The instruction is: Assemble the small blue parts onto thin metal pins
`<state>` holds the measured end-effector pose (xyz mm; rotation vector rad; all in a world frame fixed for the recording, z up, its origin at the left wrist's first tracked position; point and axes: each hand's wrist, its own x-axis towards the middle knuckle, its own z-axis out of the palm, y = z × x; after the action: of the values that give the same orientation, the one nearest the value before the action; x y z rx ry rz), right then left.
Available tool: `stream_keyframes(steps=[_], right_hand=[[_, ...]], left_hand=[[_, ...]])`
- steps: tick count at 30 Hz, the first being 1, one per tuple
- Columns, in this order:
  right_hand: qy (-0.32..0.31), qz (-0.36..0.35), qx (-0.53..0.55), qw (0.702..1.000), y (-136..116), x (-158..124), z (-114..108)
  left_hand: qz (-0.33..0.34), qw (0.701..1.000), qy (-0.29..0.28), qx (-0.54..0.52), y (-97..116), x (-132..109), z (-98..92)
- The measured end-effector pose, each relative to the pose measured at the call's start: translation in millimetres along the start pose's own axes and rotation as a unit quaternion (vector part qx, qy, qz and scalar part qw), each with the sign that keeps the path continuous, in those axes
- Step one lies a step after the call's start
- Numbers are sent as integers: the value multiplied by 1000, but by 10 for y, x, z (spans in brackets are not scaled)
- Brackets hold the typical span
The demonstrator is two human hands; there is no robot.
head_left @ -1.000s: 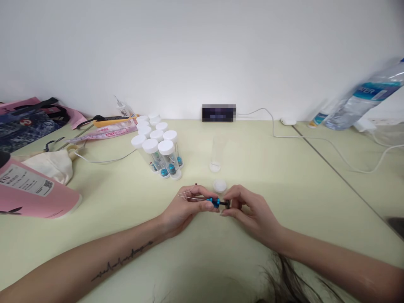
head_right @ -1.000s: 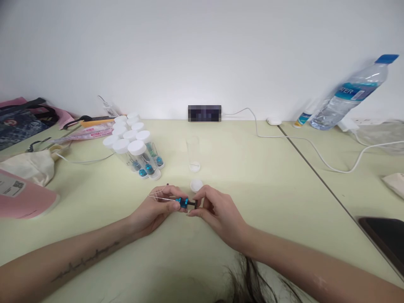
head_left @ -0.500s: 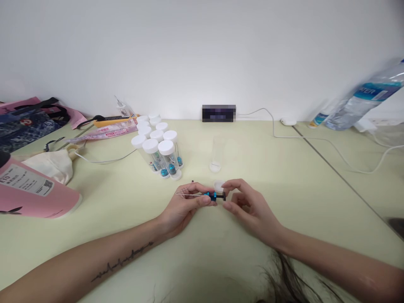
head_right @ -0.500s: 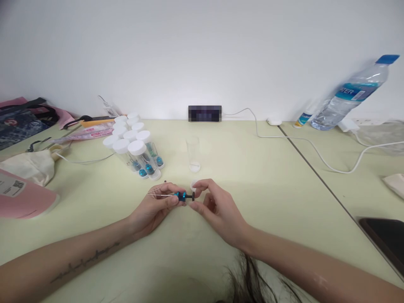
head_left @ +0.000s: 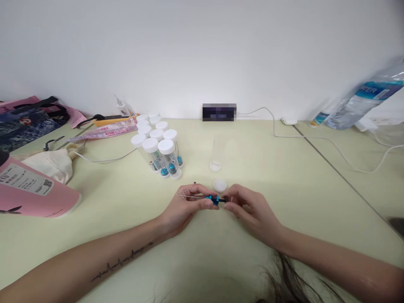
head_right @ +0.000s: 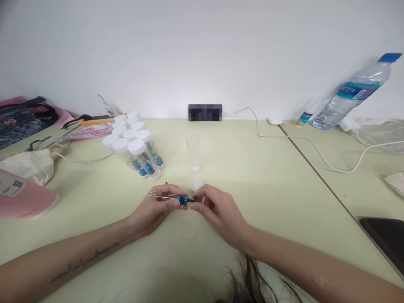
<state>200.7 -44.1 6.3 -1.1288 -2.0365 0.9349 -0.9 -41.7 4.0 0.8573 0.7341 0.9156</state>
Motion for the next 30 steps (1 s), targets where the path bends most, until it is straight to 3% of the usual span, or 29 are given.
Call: stream_keyframes(steps=[5,13,19,26,30], right_hand=[[33,-51,15,998,-1,-18,18],[-31,-16,-11,999,4,-5,-14],[10,23,36,999,-8,-17,13],[-24,-4,7,1000,-9,21,-18],[12,-9,15,1000,-4,5,7]], left_hand=[[2,1000,10,-3,-4,3,1],[3,1000,-13,8,-5,-1,4],[-6,1000,12,-13,-7,-1,2],[8,1000,12,-5,-9,5,10],[5,1000,15,-5,-14,6,-1]])
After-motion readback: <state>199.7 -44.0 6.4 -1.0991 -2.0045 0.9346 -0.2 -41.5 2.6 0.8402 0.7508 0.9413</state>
